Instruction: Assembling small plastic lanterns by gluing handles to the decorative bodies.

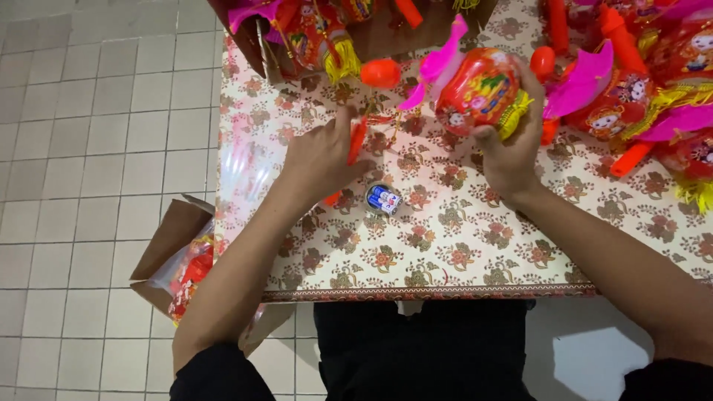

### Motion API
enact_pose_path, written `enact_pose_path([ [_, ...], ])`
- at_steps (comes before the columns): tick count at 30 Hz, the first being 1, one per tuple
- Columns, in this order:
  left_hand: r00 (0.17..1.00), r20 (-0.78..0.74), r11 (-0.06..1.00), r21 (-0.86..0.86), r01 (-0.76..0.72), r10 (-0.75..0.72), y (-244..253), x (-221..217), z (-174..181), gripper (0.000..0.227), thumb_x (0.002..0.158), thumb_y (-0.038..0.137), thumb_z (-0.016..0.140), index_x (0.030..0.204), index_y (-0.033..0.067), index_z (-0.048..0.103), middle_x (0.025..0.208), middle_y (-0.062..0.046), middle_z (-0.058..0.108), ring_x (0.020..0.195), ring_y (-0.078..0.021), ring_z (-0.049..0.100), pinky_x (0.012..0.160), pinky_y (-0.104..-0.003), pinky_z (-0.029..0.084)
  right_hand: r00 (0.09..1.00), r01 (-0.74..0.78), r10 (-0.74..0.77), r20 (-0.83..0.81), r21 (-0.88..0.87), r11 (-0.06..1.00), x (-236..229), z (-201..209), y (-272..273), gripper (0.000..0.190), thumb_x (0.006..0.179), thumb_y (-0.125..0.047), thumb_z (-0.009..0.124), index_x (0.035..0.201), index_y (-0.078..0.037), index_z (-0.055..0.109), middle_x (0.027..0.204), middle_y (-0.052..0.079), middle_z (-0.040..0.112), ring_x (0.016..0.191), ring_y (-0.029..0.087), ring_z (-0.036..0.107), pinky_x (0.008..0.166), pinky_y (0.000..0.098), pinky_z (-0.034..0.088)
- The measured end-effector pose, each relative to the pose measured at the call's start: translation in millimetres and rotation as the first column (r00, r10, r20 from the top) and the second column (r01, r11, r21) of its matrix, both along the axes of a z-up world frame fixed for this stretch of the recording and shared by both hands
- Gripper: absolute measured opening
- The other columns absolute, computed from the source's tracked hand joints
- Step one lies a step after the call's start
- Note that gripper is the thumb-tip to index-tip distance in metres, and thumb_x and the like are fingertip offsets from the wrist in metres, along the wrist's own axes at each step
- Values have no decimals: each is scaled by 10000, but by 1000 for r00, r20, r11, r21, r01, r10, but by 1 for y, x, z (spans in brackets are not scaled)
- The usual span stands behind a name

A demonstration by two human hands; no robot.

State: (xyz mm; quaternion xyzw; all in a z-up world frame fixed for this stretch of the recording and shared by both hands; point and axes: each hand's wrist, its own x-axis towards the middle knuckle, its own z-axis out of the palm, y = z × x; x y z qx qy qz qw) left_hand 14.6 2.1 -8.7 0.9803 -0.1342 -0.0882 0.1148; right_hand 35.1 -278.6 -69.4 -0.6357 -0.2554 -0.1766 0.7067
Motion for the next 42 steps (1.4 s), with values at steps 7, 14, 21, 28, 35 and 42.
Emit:
enact_pose_path([
  [7,984,168,983,-164,81,-53,5,12,-29,197,1060,242,613,1014,51,603,724,-40,636,484,-161,565,374,-302,480,994,-3,-12,-106,-140,990,-7,29,1,746,937,63,695,1536,-126,293,1497,249,292,1429,457,438,970,553,671],
  [14,993,-69,521,-853,-7,-101,-7,12,-45,420,1069,383,402,1283,53,551,784,-21,589,561,-100,525,447,-231,440,965,-21,-88,-248,-403,915,-9,50,5,746,938,5,729,1470,-129,224,1451,323,427,1282,415,600,999,469,610],
  [21,959,-128,86,-990,-110,-254,-14,2,-38,280,1098,125,422,1364,59,476,1031,-137,656,931,-253,710,858,-370,666,979,51,-166,-119,-645,762,-5,39,0,851,1017,-46,691,1630,-141,108,1659,256,204,1558,416,288,1110,521,566],
  [28,925,94,-167,-985,33,-369,-34,-15,-35,307,1127,154,501,1412,101,401,1399,-188,619,1337,-322,618,1237,-573,457,842,462,-159,516,-535,707,-19,13,6,258,925,-11,606,1179,24,584,1139,244,656,1130,369,570,1023,458,358],
  [35,954,60,-167,-986,11,-292,-51,-31,-15,444,1077,192,554,1441,64,334,1286,-201,652,1099,-231,677,976,-401,573,897,301,-54,440,-515,803,-38,-39,7,464,942,-395,709,1228,-30,707,1135,110,714,984,337,668,937,438,464],
  [42,971,144,-68,-989,134,-190,-45,-21,-40,354,1076,161,548,1381,-12,503,1236,-246,670,1066,-320,711,922,-439,601,984,100,-4,176,-540,835,-52,-26,3,407,1002,-242,615,1300,30,668,1082,179,750,827,370,737,732,415,579],
])
